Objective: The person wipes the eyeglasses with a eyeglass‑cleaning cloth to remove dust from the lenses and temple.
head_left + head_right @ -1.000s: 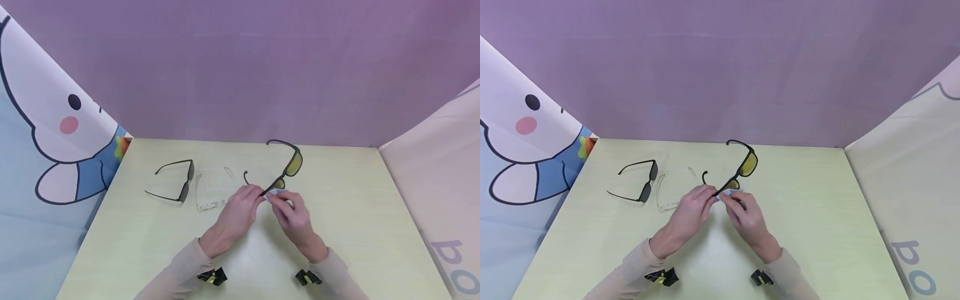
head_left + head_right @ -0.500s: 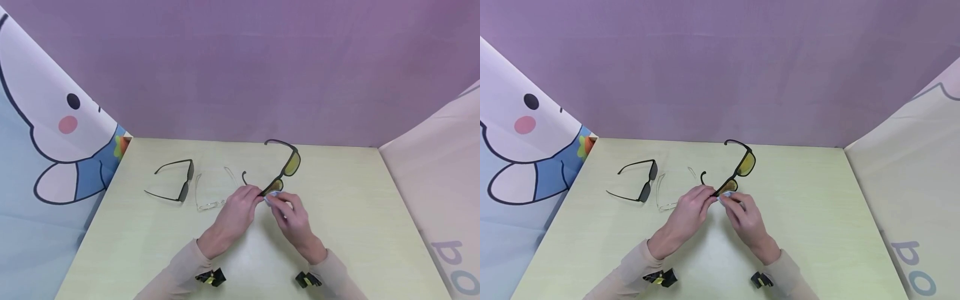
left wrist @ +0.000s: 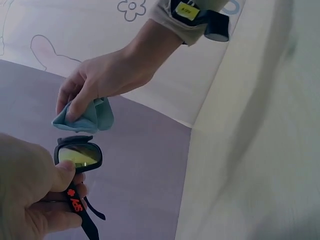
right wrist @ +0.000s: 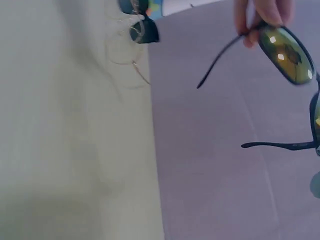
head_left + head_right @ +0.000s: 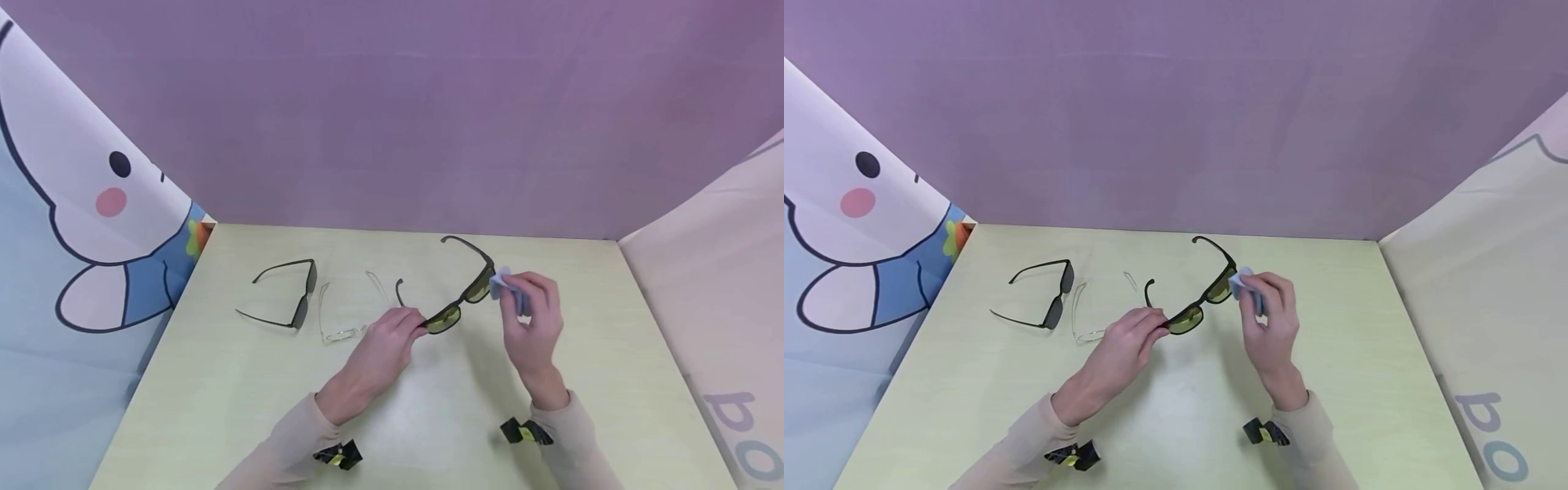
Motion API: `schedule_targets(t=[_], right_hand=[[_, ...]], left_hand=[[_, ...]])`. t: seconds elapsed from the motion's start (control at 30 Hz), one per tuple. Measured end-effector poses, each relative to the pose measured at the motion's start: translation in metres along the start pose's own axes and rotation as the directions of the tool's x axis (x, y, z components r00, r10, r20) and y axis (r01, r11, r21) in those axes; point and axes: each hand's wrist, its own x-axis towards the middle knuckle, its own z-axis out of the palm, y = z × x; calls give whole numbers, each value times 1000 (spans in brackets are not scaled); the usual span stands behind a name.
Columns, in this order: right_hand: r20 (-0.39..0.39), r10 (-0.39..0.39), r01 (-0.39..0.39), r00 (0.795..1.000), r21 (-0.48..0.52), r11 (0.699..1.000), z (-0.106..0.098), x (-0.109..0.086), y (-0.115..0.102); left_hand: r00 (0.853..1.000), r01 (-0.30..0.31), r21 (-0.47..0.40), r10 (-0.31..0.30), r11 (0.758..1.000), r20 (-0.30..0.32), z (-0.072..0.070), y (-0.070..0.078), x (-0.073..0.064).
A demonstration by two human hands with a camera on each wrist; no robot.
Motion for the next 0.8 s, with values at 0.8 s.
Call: schedule_targets(t=[0.8], right_hand=[[70, -189, 189, 979, 9, 982, 4, -6, -5]], left_hand=[[996, -85, -52, 85, 995, -13, -1, -3, -7]])
